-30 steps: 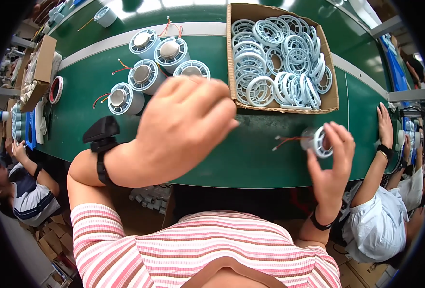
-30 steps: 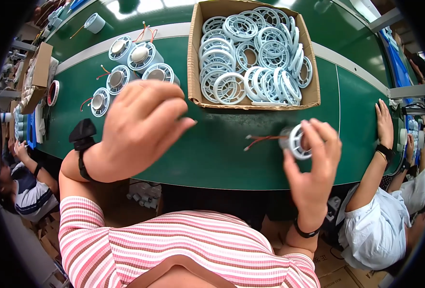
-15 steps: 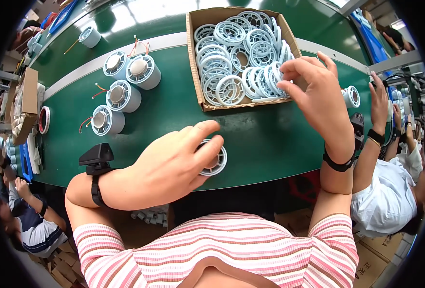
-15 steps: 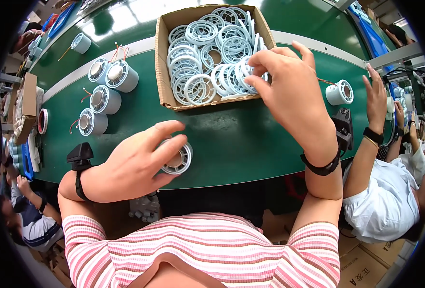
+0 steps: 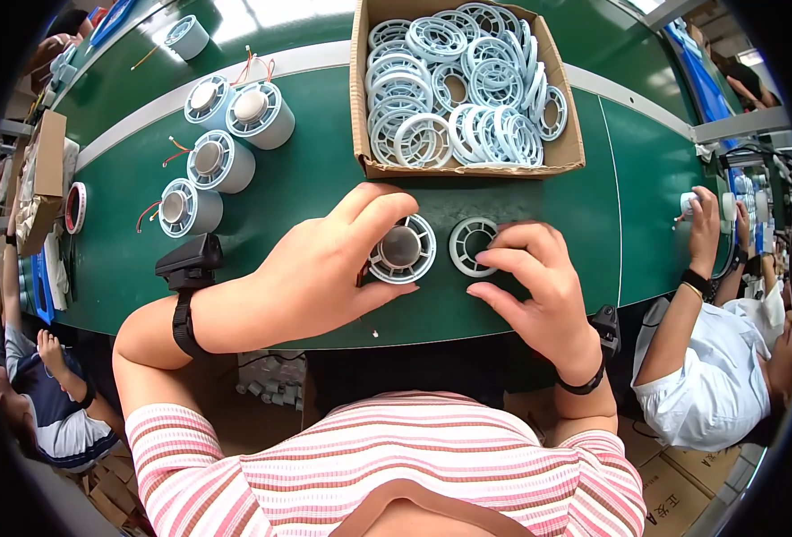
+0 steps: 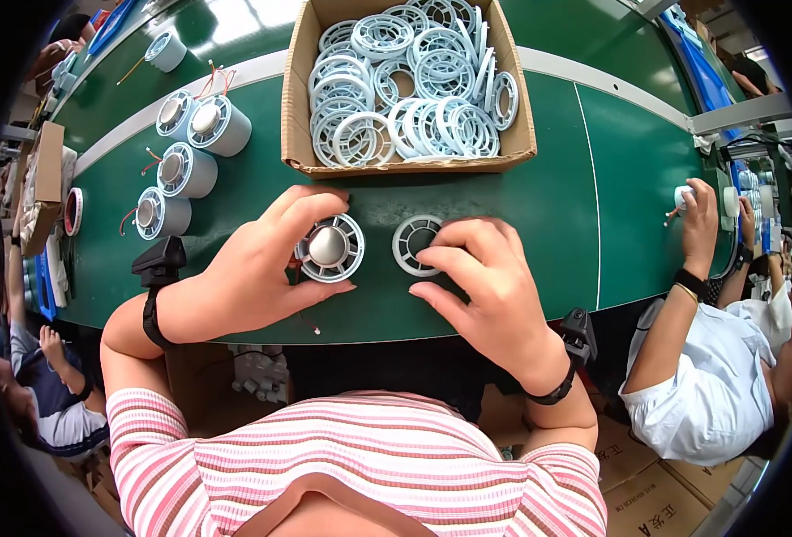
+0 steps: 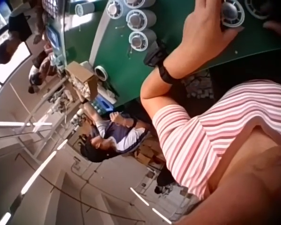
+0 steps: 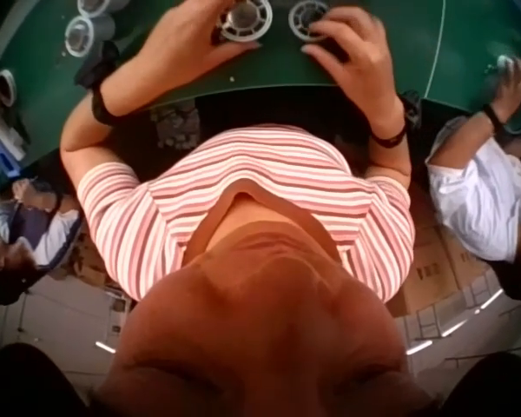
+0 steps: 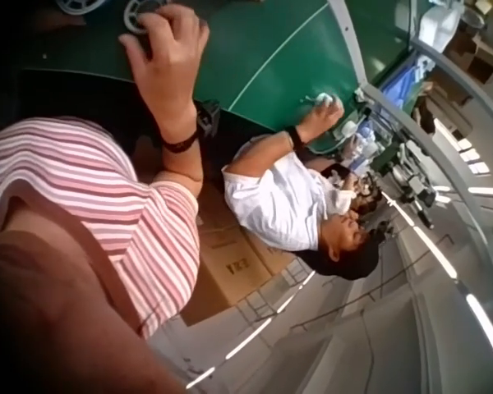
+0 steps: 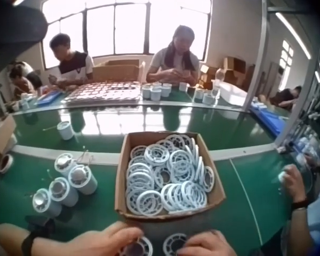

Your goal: Assembling electronic components by fitting a metal ring and wire into a plastic housing on an assembly line.

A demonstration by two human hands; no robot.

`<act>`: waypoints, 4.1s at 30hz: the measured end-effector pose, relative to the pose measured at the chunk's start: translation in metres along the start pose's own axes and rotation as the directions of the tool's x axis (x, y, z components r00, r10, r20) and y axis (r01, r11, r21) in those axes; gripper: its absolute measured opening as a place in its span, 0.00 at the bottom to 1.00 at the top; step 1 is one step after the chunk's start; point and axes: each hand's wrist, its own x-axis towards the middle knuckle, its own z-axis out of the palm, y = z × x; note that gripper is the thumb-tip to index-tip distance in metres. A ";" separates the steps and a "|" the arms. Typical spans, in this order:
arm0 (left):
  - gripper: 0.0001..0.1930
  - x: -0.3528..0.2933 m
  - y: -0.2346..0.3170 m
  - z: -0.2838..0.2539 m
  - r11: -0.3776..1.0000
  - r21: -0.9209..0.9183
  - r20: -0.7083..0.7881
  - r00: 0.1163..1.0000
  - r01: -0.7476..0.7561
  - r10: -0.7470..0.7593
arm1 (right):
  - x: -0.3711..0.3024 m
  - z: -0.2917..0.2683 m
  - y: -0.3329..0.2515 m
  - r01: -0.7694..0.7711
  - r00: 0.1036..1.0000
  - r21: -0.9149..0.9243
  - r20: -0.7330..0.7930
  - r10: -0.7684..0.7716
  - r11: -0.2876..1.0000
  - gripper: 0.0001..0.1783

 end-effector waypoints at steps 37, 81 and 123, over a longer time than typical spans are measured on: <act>0.35 0.007 -0.024 0.009 0.426 -0.790 0.470 0.882 0.442 -0.044 | 0.045 0.008 -0.041 0.038 0.996 0.174 0.067 -0.050 0.984 0.36; 0.28 0.002 -0.039 0.020 0.328 -0.823 0.496 0.868 0.464 0.016 | 0.023 0.050 -0.043 0.137 0.989 0.061 0.046 -0.140 0.989 0.38; 0.42 -0.008 0.006 -0.033 0.899 0.431 0.042 0.997 -0.076 0.065 | 0.126 -0.057 0.055 0.048 0.989 -0.608 -0.081 -0.122 0.793 0.20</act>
